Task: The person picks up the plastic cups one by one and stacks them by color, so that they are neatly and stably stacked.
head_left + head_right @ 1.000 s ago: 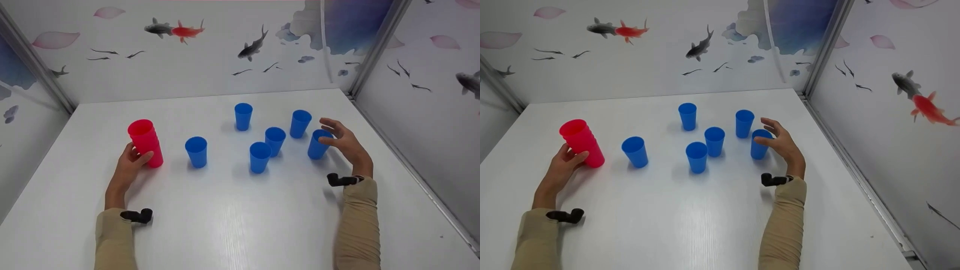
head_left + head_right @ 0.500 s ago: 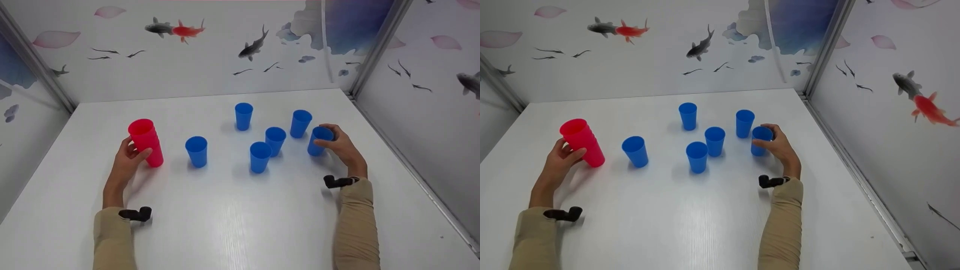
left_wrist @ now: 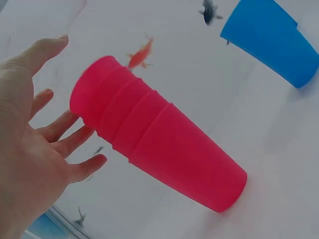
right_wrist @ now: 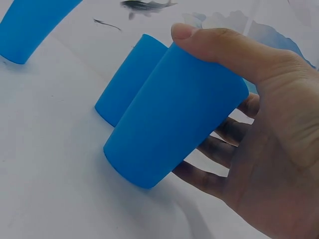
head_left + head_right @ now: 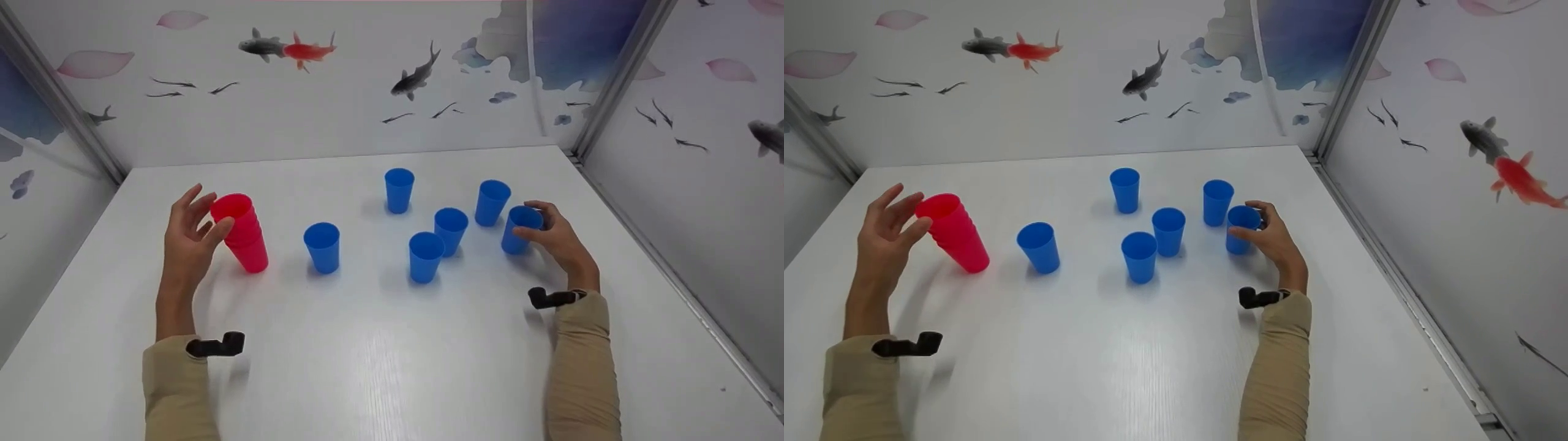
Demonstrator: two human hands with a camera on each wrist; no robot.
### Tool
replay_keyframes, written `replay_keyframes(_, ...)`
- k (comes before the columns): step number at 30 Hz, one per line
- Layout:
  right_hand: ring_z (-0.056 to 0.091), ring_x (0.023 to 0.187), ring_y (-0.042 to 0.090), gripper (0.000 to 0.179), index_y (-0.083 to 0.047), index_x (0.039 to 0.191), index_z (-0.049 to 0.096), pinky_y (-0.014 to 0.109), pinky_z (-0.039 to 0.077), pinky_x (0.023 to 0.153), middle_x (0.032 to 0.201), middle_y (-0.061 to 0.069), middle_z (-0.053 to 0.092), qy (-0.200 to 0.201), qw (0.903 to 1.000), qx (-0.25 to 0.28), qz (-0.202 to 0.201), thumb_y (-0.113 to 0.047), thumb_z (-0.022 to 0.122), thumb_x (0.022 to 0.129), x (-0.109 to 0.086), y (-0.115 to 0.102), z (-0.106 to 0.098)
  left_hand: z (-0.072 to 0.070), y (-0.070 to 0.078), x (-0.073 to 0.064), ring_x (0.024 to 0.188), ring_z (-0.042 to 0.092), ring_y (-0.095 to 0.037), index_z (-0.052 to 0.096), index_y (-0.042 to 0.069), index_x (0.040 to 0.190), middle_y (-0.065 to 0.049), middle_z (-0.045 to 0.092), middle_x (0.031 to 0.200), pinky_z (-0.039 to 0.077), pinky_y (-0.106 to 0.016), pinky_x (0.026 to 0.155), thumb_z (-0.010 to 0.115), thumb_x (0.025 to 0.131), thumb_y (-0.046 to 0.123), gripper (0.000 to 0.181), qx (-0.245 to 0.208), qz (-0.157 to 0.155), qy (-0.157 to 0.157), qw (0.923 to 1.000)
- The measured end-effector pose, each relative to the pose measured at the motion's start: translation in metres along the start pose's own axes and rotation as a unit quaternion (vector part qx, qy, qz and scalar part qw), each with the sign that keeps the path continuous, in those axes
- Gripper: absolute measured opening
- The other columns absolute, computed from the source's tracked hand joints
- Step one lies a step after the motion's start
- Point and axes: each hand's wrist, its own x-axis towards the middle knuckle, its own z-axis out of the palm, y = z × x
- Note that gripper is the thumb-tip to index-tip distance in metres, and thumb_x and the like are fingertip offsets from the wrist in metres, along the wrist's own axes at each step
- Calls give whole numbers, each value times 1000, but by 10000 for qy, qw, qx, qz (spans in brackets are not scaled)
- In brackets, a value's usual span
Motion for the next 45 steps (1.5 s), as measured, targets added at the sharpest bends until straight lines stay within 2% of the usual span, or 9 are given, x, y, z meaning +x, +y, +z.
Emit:
replay_keyframes(2,12,155,43,91,-13,157,20,63,14,124,168,21,14,21,10000,9,-9,-39,75,90,0,1,0,3,9,-1,148,38,-22,33,21,155,-2,43,155,36,-42,121,75,88,21,79,61,161,110,9998)
replay_keyframes(5,12,155,43,91,-13,157,20,64,14,124,167,21,14,30,10000,15,-5,-41,75,89,0,1,1,8,22,-3,148,37,-21,36,18,153,0,44,154,33,-45,123,74,88,18,75,58,422,171,9989)
replay_keyframes(11,11,156,42,90,-15,157,21,64,13,124,168,19,13,46,10000,-20,38,-42,74,90,1,3,1,25,42,-9,146,39,-17,37,18,153,4,46,153,44,-46,114,74,89,17,75,165,625,-98,9979)
replay_keyframes(15,11,156,43,88,-13,157,21,64,13,124,168,20,14,13,10000,32,29,-39,73,91,-5,-4,2,40,43,-11,146,41,-16,37,17,153,2,46,154,44,-46,114,75,90,19,74,198,652,-409,9968)
replay_keyframes(21,12,156,42,84,-15,156,22,63,13,125,168,20,15,-24,9997,239,-52,-35,73,92,-1,3,1,64,30,-9,147,41,-20,36,15,153,-3,45,155,42,-43,116,74,91,23,73,119,642,-928,9935)
replay_keyframes(25,10,156,42,83,-17,158,22,64,13,124,169,19,11,-41,9998,216,-13,-34,71,93,3,8,0,76,23,-10,147,41,-25,36,17,153,-5,44,156,44,-45,115,74,91,25,74,198,482,-1121,9923)
replay_keyframes(29,9,156,43,83,-22,159,23,64,14,124,169,17,9,-27,9999,149,33,-39,71,93,1,8,0,87,16,-10,147,40,-27,34,19,154,-7,43,157,44,-48,115,74,91,33,76,343,156,-1313,9906)
replay_keyframes(36,13,156,41,84,-27,159,22,62,19,124,169,17,11,-8,9998,180,-32,-43,71,92,1,7,0,98,2,-8,150,35,-30,27,20,156,-9,38,159,40,-47,117,74,89,41,84,515,-305,-1651,9845)
replay_keyframes(45,26,152,39,83,-20,157,20,57,27,123,165,21,22,40,9992,387,-80,-37,70,94,2,8,1,106,-11,-9,151,32,-34,22,20,159,-11,35,161,37,-50,119,75,88,41,91,656,-772,-2041,9737)
